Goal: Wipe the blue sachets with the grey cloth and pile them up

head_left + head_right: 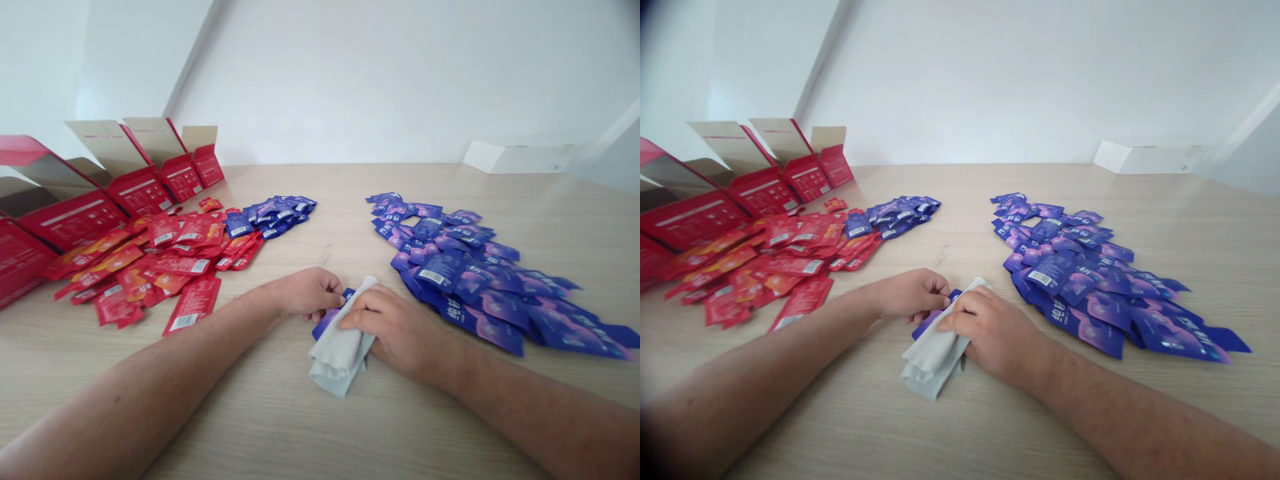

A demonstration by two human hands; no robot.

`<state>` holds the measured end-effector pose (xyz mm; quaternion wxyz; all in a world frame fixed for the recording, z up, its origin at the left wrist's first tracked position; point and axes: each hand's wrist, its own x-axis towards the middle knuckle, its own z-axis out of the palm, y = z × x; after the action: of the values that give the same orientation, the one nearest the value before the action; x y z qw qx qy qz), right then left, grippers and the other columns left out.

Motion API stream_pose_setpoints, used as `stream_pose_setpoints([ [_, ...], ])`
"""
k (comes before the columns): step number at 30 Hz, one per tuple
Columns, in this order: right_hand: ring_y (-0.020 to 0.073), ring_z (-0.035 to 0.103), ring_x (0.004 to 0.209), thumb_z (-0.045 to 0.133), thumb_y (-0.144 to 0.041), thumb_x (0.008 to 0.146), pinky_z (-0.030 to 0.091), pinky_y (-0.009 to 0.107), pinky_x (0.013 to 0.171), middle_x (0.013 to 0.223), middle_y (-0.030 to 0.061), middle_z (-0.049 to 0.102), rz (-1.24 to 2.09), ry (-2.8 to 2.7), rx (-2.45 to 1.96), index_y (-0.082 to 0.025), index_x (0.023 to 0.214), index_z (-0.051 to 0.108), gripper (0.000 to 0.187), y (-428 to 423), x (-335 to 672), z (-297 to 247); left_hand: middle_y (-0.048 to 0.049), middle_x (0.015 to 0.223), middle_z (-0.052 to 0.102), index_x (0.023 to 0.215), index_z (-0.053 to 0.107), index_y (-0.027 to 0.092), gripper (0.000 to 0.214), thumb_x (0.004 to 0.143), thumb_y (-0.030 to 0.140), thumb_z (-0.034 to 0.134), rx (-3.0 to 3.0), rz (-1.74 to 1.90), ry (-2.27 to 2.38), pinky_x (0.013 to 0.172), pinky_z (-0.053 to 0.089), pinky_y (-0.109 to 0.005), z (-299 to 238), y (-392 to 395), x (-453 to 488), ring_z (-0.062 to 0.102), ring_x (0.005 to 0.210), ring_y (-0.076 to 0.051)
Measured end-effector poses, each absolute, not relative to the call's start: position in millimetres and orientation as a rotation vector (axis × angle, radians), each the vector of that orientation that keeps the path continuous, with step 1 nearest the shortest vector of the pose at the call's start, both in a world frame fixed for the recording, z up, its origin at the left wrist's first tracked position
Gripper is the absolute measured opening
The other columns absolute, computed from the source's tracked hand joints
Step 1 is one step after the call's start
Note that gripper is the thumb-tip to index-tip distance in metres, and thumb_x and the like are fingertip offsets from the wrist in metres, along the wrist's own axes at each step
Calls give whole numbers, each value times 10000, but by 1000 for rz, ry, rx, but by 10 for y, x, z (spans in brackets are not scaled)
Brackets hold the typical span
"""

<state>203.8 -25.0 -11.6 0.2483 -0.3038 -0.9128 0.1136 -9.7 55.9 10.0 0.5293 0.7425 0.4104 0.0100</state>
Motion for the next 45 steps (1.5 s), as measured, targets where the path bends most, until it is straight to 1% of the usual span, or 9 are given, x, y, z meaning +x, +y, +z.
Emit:
stream_pose_setpoints([
  [6,234,557,1023,626,-10,819,465,391,924,1075,64,654,288,-2463,-877,-226,1150,686,400,-254,2024,-125,56,515,546,786,576,192,181,847,362,574,1776,25,978,364,398,-169,84,565,-104,518,412,-92],
  [9,230,557,1016,637,-24,820,471,369,905,1069,63,653,307,-2511,-815,-222,1143,689,383,-268,2009,-119,62,488,521,776,564,190,188,842,366,584,1780,17,989,373,398,-164,88,569,-104,518,417,-92],
  [14,238,563,1015,606,-40,861,457,423,941,1062,78,653,252,-2418,-947,-220,1158,687,357,-226,2051,-128,52,554,573,805,583,181,180,845,356,574,1759,14,990,371,388,-163,83,560,-97,528,416,-81],
  [18,234,569,1009,625,-46,845,482,389,903,1060,81,658,288,-2492,-808,-207,1123,698,329,-250,2029,-117,61,494,536,787,574,191,191,848,372,582,1775,14,980,375,406,-169,93,564,-99,523,408,-91],
  [25,241,564,1028,617,-33,851,458,423,949,1074,75,656,259,-2420,-956,-219,1153,687,361,-230,2051,-124,47,558,578,792,583,185,181,840,360,586,1756,30,970,357,393,-173,88,567,-98,522,403,-87],
  [30,230,557,1030,640,-37,831,471,372,919,1076,68,655,317,-2513,-809,-216,1145,691,365,-263,2017,-108,60,505,525,781,573,188,195,839,373,591,1780,20,976,375,403,-168,93,569,-100,529,423,-94],
  [35,241,562,1025,608,-34,853,460,425,943,1062,77,652,261,-2411,-955,-220,1158,686,366,-216,2052,-125,53,541,555,794,578,183,180,844,356,573,1770,10,978,369,389,-168,94,567,-92,518,413,-86],
  [41,237,566,1027,628,-52,842,482,385,912,1070,80,658,311,-2505,-792,-208,1127,698,333,-261,2013,-104,60,492,519,779,569,188,203,838,381,592,1784,23,991,378,395,-168,104,562,-100,510,414,-91],
  [45,239,575,1022,619,-46,851,465,415,937,1051,84,654,255,-2422,-929,-219,1162,691,362,-228,2047,-129,51,548,565,796,587,187,180,836,362,578,1775,12,982,372,388,-169,99,558,-102,524,421,-89],
])
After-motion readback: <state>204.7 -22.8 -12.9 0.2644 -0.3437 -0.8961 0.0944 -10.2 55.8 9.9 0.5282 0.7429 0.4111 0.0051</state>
